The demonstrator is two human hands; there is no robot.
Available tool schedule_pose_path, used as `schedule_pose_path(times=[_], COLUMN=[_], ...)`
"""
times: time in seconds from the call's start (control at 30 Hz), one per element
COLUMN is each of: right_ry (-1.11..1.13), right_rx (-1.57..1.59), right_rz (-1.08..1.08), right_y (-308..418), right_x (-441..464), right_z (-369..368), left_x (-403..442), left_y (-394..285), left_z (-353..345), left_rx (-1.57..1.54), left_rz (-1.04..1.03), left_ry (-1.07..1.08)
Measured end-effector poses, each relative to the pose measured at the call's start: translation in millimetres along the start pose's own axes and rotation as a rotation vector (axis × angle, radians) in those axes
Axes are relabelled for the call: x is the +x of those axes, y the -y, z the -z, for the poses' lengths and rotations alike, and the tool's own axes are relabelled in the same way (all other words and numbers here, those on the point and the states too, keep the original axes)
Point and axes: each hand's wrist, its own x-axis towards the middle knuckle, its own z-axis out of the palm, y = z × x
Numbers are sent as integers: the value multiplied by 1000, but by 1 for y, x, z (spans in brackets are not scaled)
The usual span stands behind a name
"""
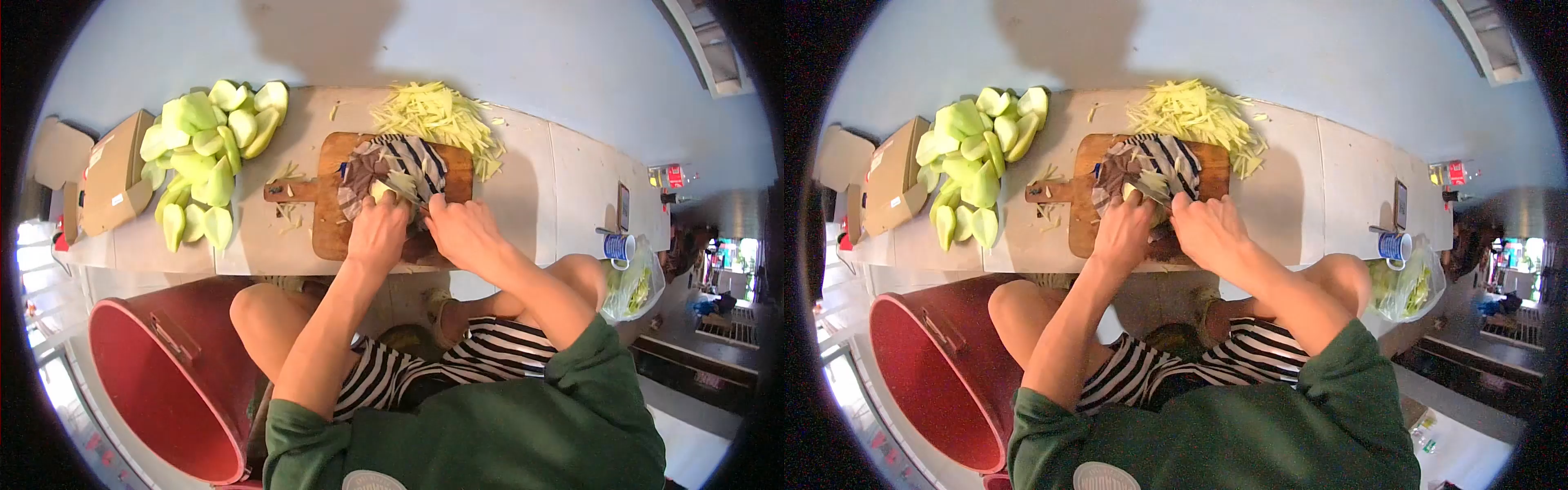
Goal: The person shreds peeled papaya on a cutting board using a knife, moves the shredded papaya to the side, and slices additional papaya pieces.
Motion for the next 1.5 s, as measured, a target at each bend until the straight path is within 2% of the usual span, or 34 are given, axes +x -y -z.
schedule_pose_path(times=[0.07, 0.13, 0.23, 0.33, 0.43, 0.5, 0.53, 0.6, 0.7, 0.77, 0.83, 0.9, 0.93, 1.0, 1.07, 1.1, 1.17, 1.27, 1.33, 1.4, 1.43, 1.5], right_ry=[-2, -128, 1, -88, -35, 15, 6, 4, -117, 48, -4, -67, -49, -38, 128, 136, -44, 89, 70, 52, 40, 18], right_rx=[3, 81, 9, 13, 50, 29, 27, 36, 73, -45, -7, 21, 20, 18, -20, -11, 100, 2, 20, 37, 34, 27], right_rz=[7, 62, -29, 82, 23, -23, 3, 11, 70, -38, 14, 60, 39, 25, -76, -84, 34, -62, -29, -17, -26, -28], right_y=[4, -6, -8, 6, -10, -7, 1, 3, -5, -3, 7, 3, -5, -6, 6, 7, 4, -7, 8, 9, 1, -2], right_x=[-2, 0, -4, -5, -2, -5, -4, -7, -5, -6, -6, -7, -7, -6, -6, -8, -7, -12, -8, -12, -13, -13], right_z=[2, -7, -4, 11, -12, -5, 8, 6, -6, -7, 7, 5, -6, -7, 8, 6, 3, -14, 11, 10, -2, -4], left_x=[-1, -2, -2, -7, -6, -4, -5, -7, -7, -5, -10, -8, -7, -7, -7, -10, -10, -10, -12, -12, -12, -11], left_y=[6, -1, -3, -2, -2, -2, 0, 1, 1, 4, 3, 5, 4, 5, 8, 6, 8, 10, 10, 8, 6, 7], left_z=[-16, -2, 4, -2, 4, 8, 4, -2, 5, 0, -8, -11, -7, 4, -1, -4, -8, -5, -6, -9, -7, 0], left_rx=[-12, -43, -62, -80, -93, -90, -92, -86, -75, -76, -87, -125, -127, -117, -118, -125, -152, -158, -145, -146, -150, -160], left_rz=[-37, 1, 44, 46, 43, 63, 71, 29, 19, 15, 2, 4, 2, 20, 30, 22, 9, -12, -10, -4, -6, 16], left_ry=[-62, -37, -25, -54, -101, 48, 50, -138, -38, -57, -49, -196, -197, 6, -68, -129, -137, -111, -55, -189, -189, -72])
